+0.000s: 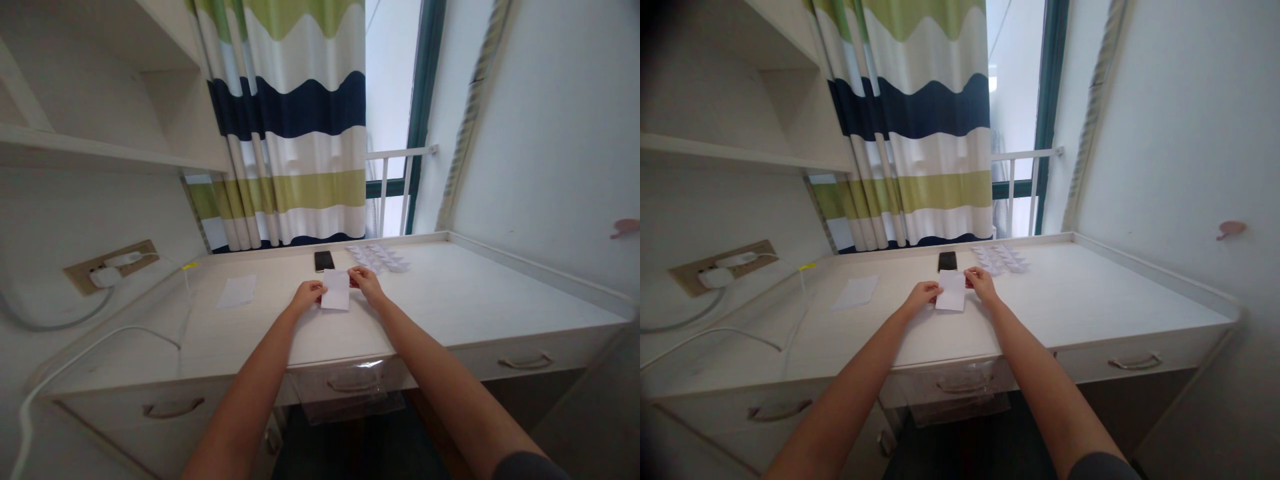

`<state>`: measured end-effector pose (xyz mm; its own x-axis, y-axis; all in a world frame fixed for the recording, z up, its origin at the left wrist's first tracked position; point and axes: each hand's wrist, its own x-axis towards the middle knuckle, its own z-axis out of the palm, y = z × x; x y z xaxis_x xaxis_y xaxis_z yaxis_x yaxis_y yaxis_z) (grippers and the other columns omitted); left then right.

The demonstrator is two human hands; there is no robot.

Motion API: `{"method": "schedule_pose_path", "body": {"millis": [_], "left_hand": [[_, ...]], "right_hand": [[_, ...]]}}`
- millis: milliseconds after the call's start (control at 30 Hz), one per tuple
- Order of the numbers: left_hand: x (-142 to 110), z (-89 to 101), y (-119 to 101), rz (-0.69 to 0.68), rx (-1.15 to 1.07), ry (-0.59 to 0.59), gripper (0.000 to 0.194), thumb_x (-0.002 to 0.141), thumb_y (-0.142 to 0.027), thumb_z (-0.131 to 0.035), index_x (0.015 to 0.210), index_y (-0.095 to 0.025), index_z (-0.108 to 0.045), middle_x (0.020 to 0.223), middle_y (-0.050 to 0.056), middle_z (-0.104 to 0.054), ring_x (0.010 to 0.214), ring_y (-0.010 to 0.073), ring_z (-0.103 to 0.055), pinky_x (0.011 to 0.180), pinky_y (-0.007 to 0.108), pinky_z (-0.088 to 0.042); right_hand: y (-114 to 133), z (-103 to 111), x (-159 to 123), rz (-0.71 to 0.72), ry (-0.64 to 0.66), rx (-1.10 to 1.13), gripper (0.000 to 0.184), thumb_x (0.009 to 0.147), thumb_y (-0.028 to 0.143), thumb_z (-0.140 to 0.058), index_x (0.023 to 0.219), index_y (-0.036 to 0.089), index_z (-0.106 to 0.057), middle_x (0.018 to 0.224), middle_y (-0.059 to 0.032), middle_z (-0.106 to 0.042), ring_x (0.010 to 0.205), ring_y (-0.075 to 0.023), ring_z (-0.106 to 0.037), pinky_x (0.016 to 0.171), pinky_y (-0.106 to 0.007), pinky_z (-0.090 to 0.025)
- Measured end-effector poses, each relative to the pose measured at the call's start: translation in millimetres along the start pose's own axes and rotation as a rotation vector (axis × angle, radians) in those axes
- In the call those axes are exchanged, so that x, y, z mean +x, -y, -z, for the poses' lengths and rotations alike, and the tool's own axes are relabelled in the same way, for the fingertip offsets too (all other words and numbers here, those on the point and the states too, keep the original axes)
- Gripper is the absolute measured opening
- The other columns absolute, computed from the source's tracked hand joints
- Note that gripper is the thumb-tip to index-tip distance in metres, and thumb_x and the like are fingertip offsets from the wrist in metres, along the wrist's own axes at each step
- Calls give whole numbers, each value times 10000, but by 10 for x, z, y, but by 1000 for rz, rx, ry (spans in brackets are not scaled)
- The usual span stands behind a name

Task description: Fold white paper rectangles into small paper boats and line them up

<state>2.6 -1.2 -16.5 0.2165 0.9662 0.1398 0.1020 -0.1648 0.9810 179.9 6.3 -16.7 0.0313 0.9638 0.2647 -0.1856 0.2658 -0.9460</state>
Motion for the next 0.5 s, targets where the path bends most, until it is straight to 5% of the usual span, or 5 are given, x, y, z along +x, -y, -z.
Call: {"method": "schedule_pose_path", "body": {"millis": [200,500], "left_hand": [[11,25,13,1,-61,-130,190,563,-271,-639,650,-120,-561,550,-7,-557,488,107,-524,490,238,-442],[20,18,17,-39,-131,-66,306,513,-316,-692,706,-113,-568,578,9,-588,513,120,-543,497,239,-438]], "right_hand": [[12,-53,-101,-215,280,-75,231,510,295,-708,642,146,-590,553,1,-580,487,-92,-521,474,-207,-414],[-43,-28,-51,-200,277,46,227,519,250,-687,710,153,-611,588,-3,-623,551,-118,-572,564,-238,-452]]}}
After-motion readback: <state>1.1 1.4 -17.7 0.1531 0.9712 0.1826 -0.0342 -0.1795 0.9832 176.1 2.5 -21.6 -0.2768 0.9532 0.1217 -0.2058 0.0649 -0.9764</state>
